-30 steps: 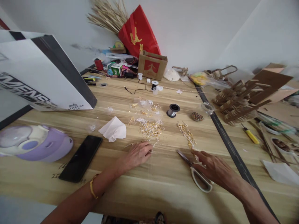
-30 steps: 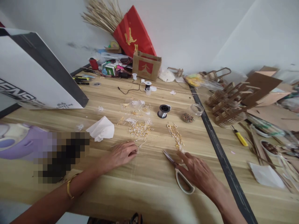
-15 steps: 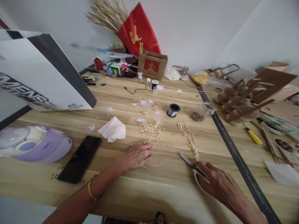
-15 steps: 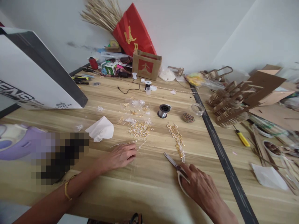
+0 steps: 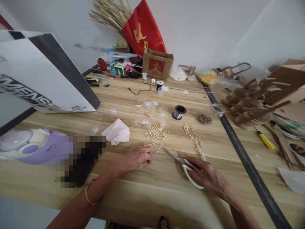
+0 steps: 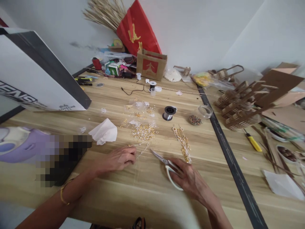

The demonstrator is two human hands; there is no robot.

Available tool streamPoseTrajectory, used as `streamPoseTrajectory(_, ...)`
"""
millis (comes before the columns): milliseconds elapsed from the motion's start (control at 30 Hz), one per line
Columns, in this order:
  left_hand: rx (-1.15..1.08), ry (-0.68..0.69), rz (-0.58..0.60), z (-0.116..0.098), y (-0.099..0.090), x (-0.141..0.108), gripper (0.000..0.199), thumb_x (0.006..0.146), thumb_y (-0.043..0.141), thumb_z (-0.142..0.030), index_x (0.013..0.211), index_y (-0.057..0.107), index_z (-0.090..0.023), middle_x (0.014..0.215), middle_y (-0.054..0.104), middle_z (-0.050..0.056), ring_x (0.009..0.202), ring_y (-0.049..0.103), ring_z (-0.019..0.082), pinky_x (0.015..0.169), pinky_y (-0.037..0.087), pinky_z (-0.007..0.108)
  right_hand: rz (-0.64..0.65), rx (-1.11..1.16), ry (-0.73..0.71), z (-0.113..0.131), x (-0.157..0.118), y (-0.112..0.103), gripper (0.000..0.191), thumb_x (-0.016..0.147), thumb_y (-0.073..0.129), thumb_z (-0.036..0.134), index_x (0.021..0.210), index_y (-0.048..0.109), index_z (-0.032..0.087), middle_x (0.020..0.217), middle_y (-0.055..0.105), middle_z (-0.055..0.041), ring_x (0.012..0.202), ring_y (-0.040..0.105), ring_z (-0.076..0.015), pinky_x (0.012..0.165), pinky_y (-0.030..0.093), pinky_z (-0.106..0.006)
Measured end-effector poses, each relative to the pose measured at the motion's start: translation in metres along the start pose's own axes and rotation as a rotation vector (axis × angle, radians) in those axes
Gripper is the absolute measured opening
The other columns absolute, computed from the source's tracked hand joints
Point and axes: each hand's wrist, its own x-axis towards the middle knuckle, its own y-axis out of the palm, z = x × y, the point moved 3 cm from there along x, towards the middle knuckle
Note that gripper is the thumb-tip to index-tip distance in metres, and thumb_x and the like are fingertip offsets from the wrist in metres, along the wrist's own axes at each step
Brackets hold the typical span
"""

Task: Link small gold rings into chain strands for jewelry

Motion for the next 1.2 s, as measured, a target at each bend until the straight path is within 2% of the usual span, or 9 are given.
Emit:
streamPoseTrajectory(167,-0.043,-0.048,0.081,-0.001,-0.018,-0.005,0.022,0.076,0.049,-0.002,0.072,0.064,-0.018,0.081,0.056,0.002,0.082,0.055,0.015,0.075,0.040,0.024,-0.071,0.097,-0.031,-0.004,0.013,0.011,0.036,0.085,0.052,0.034,0.118,0.055,0.020,0.112,0.064,-0.0090,0.098,0.064,-0.0210,0.083,0.054,-0.029)
streamPoseTrajectory(267,-0.066,-0.101,0.034,-0.005,-0.030,0.001,0.022,0.080,0.046,-0.005,0.077,0.064,-0.017,0.079,0.058,0.002,0.080,0.056,0.015,0.075,0.041,0.025,-0.149,0.133,-0.039,-0.013,0.016,0.019,0.037,0.084,0.054,0.034,0.118,0.055,0.020,0.112,0.064,-0.0093,0.097,0.064,-0.0210,0.083,0.054,-0.030)
streamPoseTrajectory(367,-0.054,-0.201,-0.045,-0.008,-0.034,0.015,0.015,0.084,0.049,-0.015,0.081,0.064,-0.018,0.082,0.061,0.002,0.079,0.057,0.016,0.073,0.041,0.026,-0.165,0.184,-0.040,-0.021,0.016,0.026,0.037,0.084,0.055,0.033,0.119,0.054,0.020,0.116,0.062,-0.0091,0.100,0.063,-0.0211,0.085,0.053,-0.031)
streamPoseTrajectory(467,-0.030,-0.256,-0.114,-0.009,-0.028,0.033,0.013,0.083,0.051,-0.015,0.080,0.064,-0.018,0.082,0.061,0.002,0.078,0.057,0.015,0.074,0.041,0.025,-0.164,0.196,-0.047,-0.023,0.015,0.026,0.037,0.084,0.055,0.031,0.119,0.054,0.020,0.115,0.063,-0.0090,0.099,0.064,-0.0209,0.084,0.054,-0.031)
streamPoseTrajectory(733,0.052,-0.307,-0.089,-0.012,-0.003,0.065,0.013,0.085,0.049,-0.018,0.077,0.058,-0.016,0.085,0.058,0.003,0.080,0.054,0.016,0.075,0.041,0.027,-0.205,0.083,-0.054,-0.017,0.008,0.009,0.038,0.084,0.052,0.022,0.122,0.051,0.025,0.110,0.063,-0.0079,0.092,0.065,-0.0202,0.080,0.054,-0.031)
streamPoseTrajectory(833,0.084,-0.338,-0.091,-0.015,0.001,0.069,0.017,0.088,0.044,-0.016,0.075,0.056,-0.016,0.085,0.057,0.004,0.082,0.053,0.017,0.076,0.042,0.029,-0.237,0.041,-0.066,-0.016,0.006,0.007,0.038,0.085,0.051,0.022,0.123,0.050,0.025,0.112,0.062,-0.0083,0.095,0.064,-0.0206,0.081,0.053,-0.031)
streamPoseTrajectory(1000,0.140,-0.300,-0.094,-0.020,0.006,0.069,0.025,0.091,0.033,-0.012,0.073,0.051,-0.016,0.084,0.056,0.005,0.082,0.052,0.018,0.078,0.042,0.031,-0.255,-0.023,-0.066,-0.014,0.005,0.005,0.039,0.084,0.051,0.020,0.123,0.051,0.025,0.111,0.063,-0.0087,0.091,0.065,-0.0201,0.079,0.053,-0.031)
streamPoseTrajectory(1100,0.163,-0.309,-0.107,-0.018,0.006,0.068,0.022,0.089,0.036,-0.012,0.073,0.051,-0.017,0.083,0.057,0.005,0.080,0.052,0.017,0.077,0.042,0.030,-0.251,-0.025,-0.090,-0.013,0.004,0.003,0.039,0.084,0.051,0.019,0.123,0.051,0.025,0.110,0.063,-0.0090,0.093,0.064,-0.0202,0.079,0.053,-0.030)
streamPoseTrajectory(1200,0.063,-0.365,-0.121,-0.012,0.003,0.068,0.018,0.085,0.045,-0.013,0.071,0.055,-0.016,0.078,0.059,0.003,0.075,0.054,0.016,0.071,0.042,0.027,-0.230,-0.023,-0.095,-0.012,0.003,-0.001,0.037,0.085,0.051,0.020,0.122,0.051,0.025,0.111,0.063,-0.0088,0.094,0.064,-0.0203,0.080,0.053,-0.031)
